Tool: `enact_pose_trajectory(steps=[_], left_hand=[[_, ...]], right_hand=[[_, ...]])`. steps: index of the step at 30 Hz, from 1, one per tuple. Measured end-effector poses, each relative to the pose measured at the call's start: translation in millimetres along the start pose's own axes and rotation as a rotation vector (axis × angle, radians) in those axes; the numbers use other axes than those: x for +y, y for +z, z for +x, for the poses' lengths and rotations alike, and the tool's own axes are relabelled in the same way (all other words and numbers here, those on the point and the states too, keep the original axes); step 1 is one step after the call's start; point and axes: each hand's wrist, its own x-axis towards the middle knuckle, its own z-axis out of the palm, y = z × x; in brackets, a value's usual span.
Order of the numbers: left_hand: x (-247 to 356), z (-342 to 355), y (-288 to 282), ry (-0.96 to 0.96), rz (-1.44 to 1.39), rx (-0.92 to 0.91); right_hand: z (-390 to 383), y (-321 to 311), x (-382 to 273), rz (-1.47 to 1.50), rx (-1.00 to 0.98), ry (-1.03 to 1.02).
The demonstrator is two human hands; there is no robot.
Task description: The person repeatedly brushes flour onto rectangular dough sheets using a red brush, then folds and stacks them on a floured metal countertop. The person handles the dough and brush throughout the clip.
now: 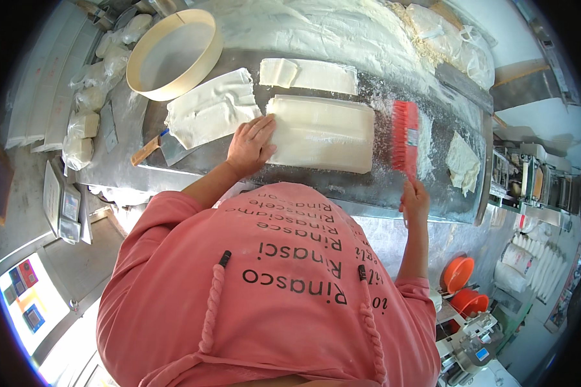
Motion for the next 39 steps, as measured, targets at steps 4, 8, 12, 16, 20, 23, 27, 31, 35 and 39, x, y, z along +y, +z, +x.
enact_pose_trajectory(steps=[4,8,12,16,20,23,27,31,35,39], left_hand=[[-16,60,13,-0.167,-0.017,0.059],[-16,131,26,-0.330,0.141,-0.017],[-23,160,40,-0.413,0.324,-0.129],[-49,157,39,-0.543,0.270,-0.209],[-68,144,17,-0.879,0.161,0.022],[-68,101,14,-0.546,0.273,0.293],[-17,36,13,-0.119,0.102,0.033],[22,14,11,-0.074,0.089,-0.224],[21,11,11,-0.075,0.153,-0.270],[28,19,11,-0.018,0.173,-0.314]], right_hand=[[7,11,-1,-0.559,0.289,-0.337],[19,41,23,-0.727,0.289,-0.259],[12,42,30,-0.549,0.264,-0.334],[-10,35,-26,-0.029,-0.069,-0.234],[-29,54,-90,0.434,-0.620,0.023],[-27,79,-101,0.405,-0.744,0.080],[-14,95,-96,0.531,-0.828,0.163],[-5,83,-74,0.472,-0.689,0.217],[12,29,-19,0.244,-0.221,0.107],[17,7,5,-0.550,0.249,-0.326]])
